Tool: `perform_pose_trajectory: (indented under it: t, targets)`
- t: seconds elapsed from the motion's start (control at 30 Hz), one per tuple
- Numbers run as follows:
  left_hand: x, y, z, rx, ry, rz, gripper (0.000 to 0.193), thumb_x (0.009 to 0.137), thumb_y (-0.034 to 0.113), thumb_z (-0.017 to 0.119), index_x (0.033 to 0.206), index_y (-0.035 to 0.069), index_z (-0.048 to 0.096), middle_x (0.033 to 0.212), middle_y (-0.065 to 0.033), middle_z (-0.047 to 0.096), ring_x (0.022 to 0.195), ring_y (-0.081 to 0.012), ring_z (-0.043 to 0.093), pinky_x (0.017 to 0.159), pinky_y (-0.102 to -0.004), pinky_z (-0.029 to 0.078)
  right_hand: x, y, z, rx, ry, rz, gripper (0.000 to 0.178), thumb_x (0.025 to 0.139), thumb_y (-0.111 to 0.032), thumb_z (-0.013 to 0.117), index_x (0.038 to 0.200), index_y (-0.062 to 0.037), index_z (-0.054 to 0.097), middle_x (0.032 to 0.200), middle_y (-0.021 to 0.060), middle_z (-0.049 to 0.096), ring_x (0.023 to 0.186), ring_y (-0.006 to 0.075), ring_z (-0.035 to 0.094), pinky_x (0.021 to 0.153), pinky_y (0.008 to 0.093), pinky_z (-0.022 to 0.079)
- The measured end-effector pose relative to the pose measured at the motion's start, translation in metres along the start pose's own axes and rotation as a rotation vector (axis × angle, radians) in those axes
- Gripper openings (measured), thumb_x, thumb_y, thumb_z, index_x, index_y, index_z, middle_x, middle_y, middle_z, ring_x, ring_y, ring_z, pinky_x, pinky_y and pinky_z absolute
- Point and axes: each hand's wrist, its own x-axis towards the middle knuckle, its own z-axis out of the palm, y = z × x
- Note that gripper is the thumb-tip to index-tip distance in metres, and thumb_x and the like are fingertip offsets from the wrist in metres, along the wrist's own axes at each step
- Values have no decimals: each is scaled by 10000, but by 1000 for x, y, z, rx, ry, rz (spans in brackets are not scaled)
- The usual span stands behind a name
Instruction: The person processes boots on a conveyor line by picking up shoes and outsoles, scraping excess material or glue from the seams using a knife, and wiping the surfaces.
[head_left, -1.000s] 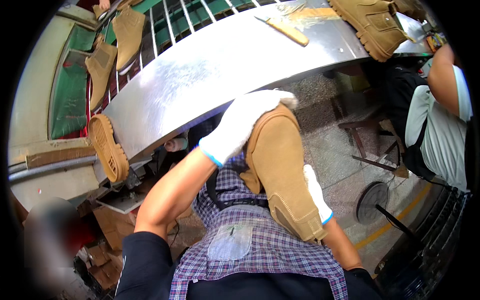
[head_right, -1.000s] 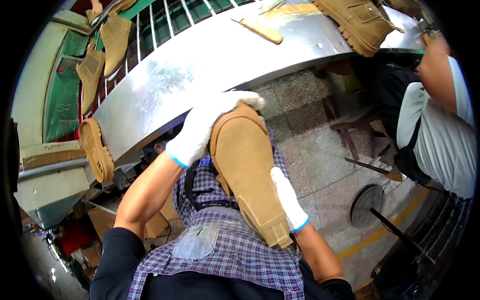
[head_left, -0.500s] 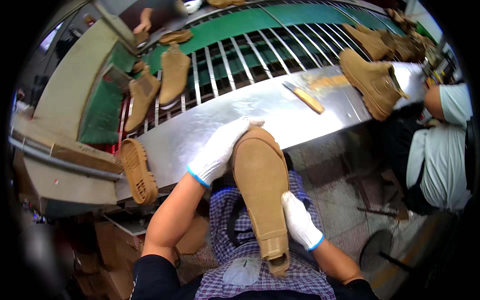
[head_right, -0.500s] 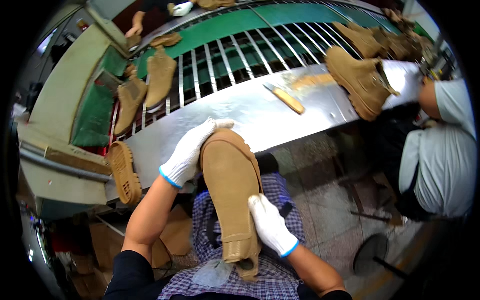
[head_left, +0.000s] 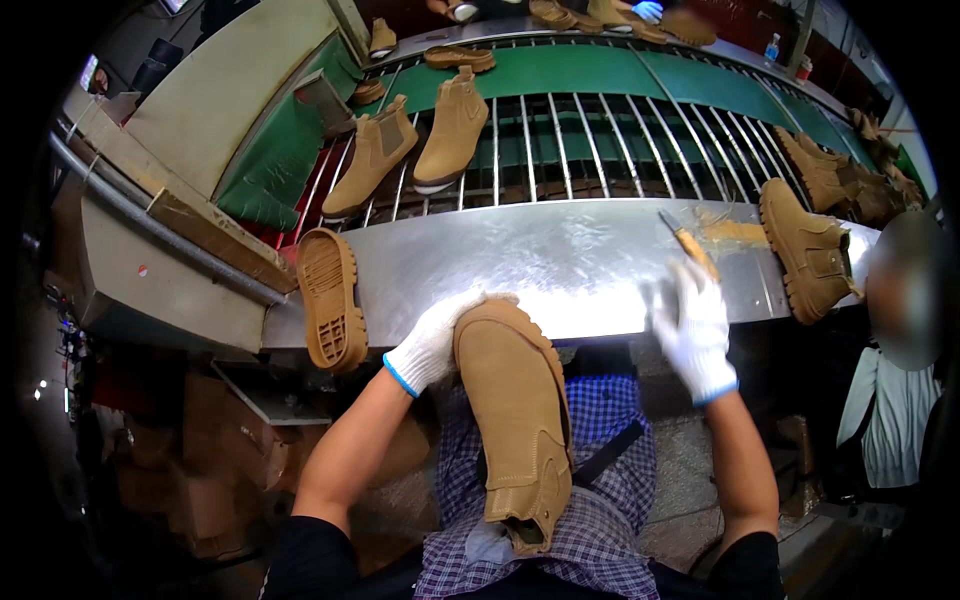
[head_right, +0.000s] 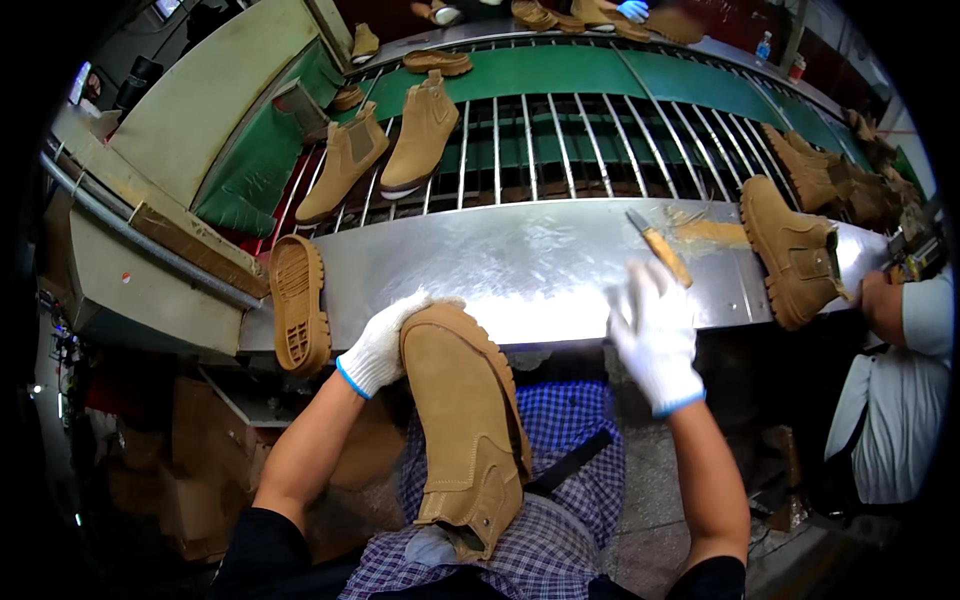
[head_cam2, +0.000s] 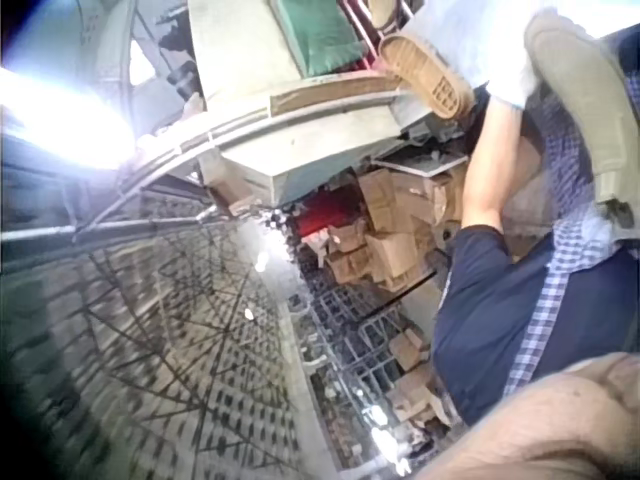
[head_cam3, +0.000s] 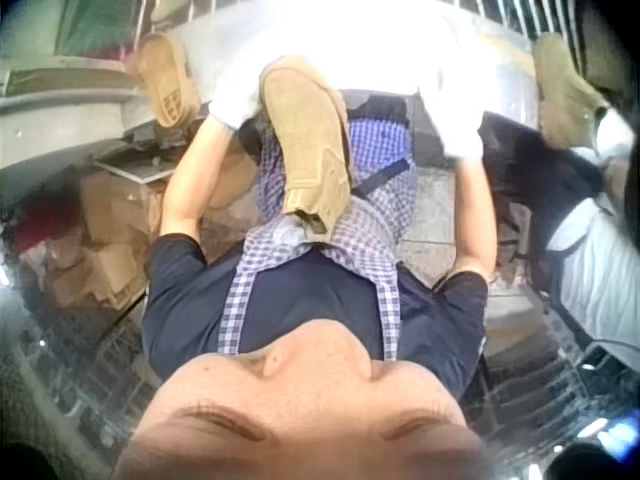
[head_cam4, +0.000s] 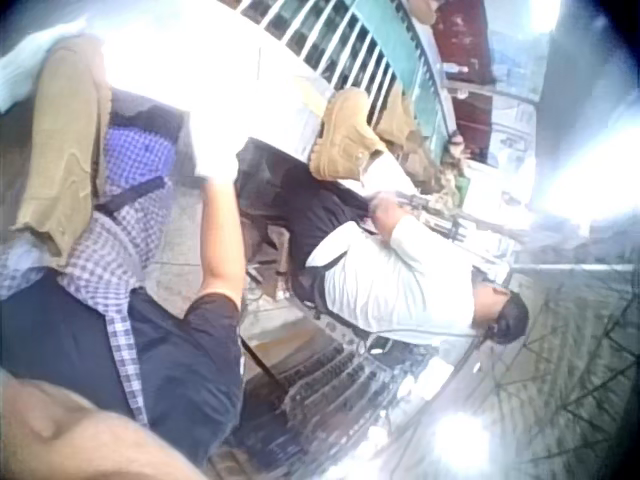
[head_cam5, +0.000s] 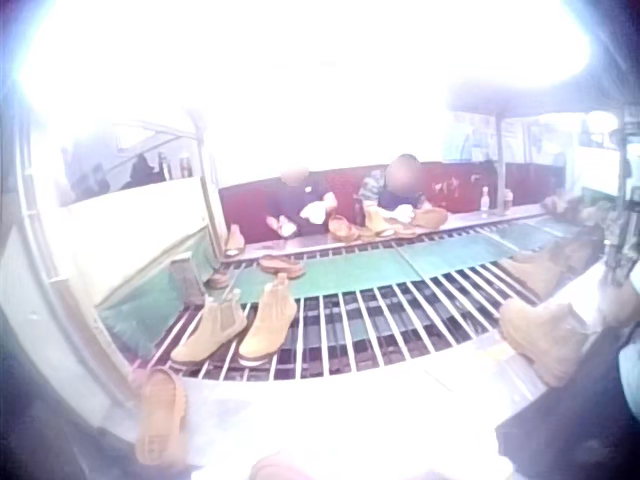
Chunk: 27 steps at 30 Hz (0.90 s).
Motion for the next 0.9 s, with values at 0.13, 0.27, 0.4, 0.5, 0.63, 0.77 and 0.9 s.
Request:
perform_pose_trajectory:
  t: [0.13, 0.27, 0.4, 0.5, 0.63, 0.77, 0.9]
  targets:
    - [28, 8, 2, 25, -88, 1, 566, 1140, 372, 456, 1447, -81, 598, 1433, -222, 660, 1300, -291, 650, 1173, -430, 485, 69, 73, 12, -153, -302, 163, 485, 960, -251, 707, 1423, -142, 608, 1328, 176, 631, 1225, 383, 630, 1014, 519, 534]
    - [61, 12, 1, 44, -108, -81, 500, 1134, 303, 457, 1389, -81, 650, 1406, -205, 681, 1269, -271, 661, 1137, -403, 513, 69, 98, 28, -579, -269, 15, 361, 1004, -188, 629, 1358, -120, 631, 1106, 142, 664, 880, 291, 703, 765, 443, 613]
    - [71, 19, -11, 75, -141, -52, 451, 1123, 243, 455, 1356, -68, 683, 1357, -203, 713, 1254, -264, 666, 1138, -379, 502, 51, 68, 3, 726, -381, 822, 278, 1082, -269, 533, 1251, -86, 657, 824, 50, 641, 635, 140, 603, 546, 293, 512]
    - [79, 14, -20, 79, -213, 13, 450, 1116, 243, 475, 1351, -81, 680, 1350, -215, 718, 1238, -277, 676, 1132, -375, 504, -15, -37, -60, 1268, -648, 965, 332, 1116, -372, 530, 1127, -77, 683, 789, 39, 657, 584, 117, 594, 504, 287, 475]
    - [79, 21, -10, 66, -241, -29, 468, 1112, 262, 502, 1353, -104, 666, 1353, -234, 715, 1221, -297, 687, 1131, -374, 502, -91, -129, -66, 1372, -1036, 1475, 317, 1151, -329, 502, 1021, -64, 617, 692, -37, 467, 488, 62, 375, 421, 257, 325]
    - [78, 20, -8, 30, -261, -56, 496, 1112, 306, 516, 1350, -105, 661, 1343, -251, 715, 1213, -302, 696, 1119, -393, 523, -42, -137, -43, 1466, -819, 1333, 347, 1168, -340, 465, 986, -75, 594, 664, -48, 454, 460, 60, 341, 403, 238, 305]
    - [79, 27, -5, 44, -254, -84, 495, 1113, 310, 522, 1358, -98, 655, 1329, -230, 724, 1202, -284, 703, 1090, -391, 547, -10, -130, -33, 1198, -909, 1186, 383, 1151, -374, 485, 993, -45, 602, 709, -12, 518, 565, 82, 445, 505, 267, 390]
